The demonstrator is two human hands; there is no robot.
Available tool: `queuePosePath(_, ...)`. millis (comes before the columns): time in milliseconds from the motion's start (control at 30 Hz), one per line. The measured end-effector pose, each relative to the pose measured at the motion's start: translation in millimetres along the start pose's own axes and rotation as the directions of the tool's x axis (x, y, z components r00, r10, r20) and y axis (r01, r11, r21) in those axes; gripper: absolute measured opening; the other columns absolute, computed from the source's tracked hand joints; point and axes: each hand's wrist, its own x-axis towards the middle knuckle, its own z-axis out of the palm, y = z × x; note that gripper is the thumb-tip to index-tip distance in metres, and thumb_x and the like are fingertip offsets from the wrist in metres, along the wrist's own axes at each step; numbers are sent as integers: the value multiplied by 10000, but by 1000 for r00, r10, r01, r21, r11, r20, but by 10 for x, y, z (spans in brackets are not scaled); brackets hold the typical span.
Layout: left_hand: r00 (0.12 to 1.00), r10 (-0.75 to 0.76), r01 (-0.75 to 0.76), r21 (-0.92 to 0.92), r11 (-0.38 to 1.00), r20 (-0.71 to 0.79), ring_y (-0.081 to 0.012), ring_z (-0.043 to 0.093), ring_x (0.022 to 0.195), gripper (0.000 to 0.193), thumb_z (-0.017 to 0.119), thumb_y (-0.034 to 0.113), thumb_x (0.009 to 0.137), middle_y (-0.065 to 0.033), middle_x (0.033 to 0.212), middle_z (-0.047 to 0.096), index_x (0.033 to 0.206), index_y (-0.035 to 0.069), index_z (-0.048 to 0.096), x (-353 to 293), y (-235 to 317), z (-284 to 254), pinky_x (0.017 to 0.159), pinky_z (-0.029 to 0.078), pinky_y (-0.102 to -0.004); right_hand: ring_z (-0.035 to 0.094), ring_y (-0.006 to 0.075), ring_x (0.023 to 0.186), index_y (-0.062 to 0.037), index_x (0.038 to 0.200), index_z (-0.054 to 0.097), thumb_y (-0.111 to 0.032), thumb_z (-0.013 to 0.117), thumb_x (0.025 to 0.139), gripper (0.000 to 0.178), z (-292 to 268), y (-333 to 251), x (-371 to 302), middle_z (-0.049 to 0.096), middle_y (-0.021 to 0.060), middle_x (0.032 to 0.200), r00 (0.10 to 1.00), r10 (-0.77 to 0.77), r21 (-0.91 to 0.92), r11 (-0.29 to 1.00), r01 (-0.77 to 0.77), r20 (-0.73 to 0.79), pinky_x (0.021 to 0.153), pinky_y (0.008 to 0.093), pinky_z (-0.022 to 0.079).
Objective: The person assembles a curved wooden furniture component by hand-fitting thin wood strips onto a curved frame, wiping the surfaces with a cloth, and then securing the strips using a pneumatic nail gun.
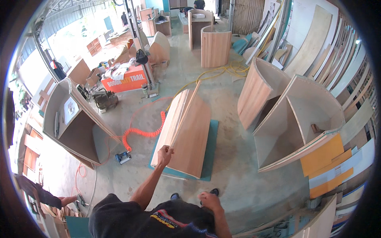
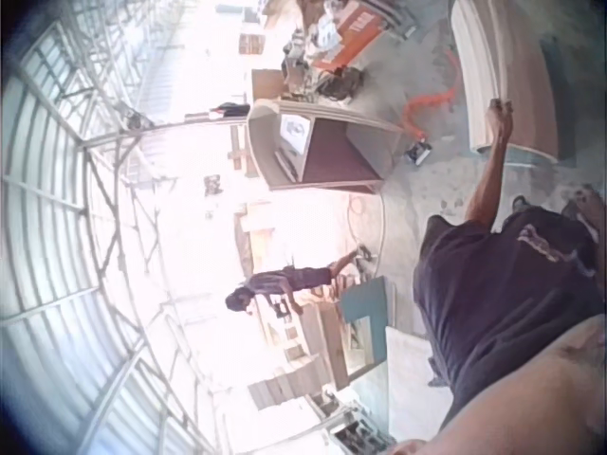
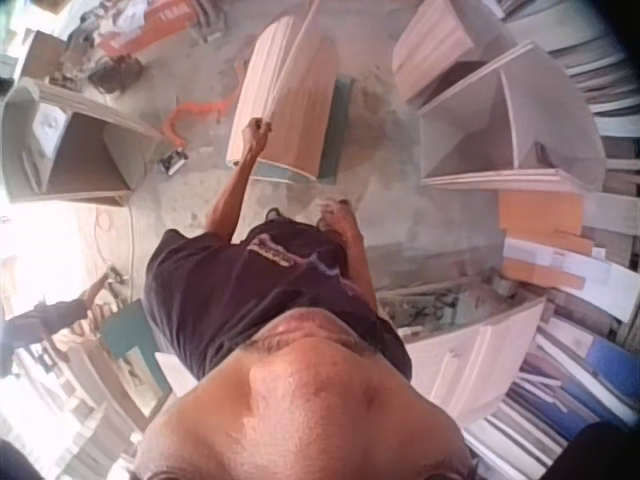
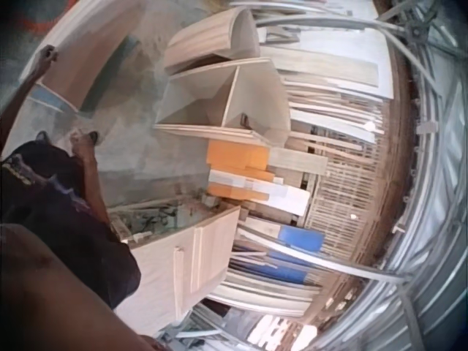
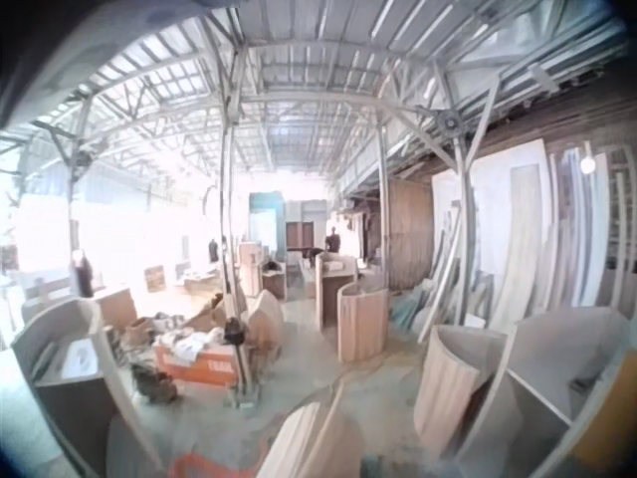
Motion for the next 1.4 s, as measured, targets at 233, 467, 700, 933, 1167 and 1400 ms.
queuePosePath(233,987,17,42,362,931,-159,-375,671,885,300,667,299,885,-198,923,698,996,25,715,-91,-121,333,808,518,-478,702,338,814,-70,1012,697,-375,673,886,331,-1285,1347,-230,726,159,847,880,201,-17,973,-231,-431,736,416,538)
queuePosePath(467,951,69,71,428,901,-302,-359,627,944,247,672,248,867,-164,951,646,981,39,736,-169,-101,546,834,498,-468,703,314,807,-31,1012,693,-300,690,882,298,-1892,2196,-113,728,169,867,888,307,4,945,-326,-343,730,409,536)
queuePosePath(700,923,53,129,437,890,-382,-412,602,951,280,634,227,885,-238,938,640,906,-43,705,47,-420,825,874,477,-487,700,327,930,-60,1065,697,-383,681,879,374,-2020,1940,1016,725,179,964,987,133,-169,975,-148,-93,818,398,539)
queuePosePath(933,902,-50,196,303,932,-429,-378,585,957,170,678,157,843,-179,946,635,921,10,712,583,-25,1214,876,466,-465,692,348,960,-75,1092,697,-448,661,880,431,-2498,1494,2347,728,172,999,994,38,-172,985,-21,98,846,415,536)
queuePosePath(1167,874,30,183,386,904,-485,-368,561,927,134,673,101,839,-155,933,648,944,26,709,1443,431,1580,853,454,-480,695,341,930,-70,1027,710,-443,640,886,405,-3351,1295,3809,728,165,963,975,-55,-360,924,131,214,806,423,538)
queuePosePath(1400,851,5,214,357,909,-525,-358,563,912,138,672,94,845,-145,940,658,958,27,712,1951,603,1696,864,455,-465,697,343,929,-38,1059,708,-460,677,868,465,-4096,177,5233,721,195,957,984,-176,-201,965,171,-9,814,422,541)
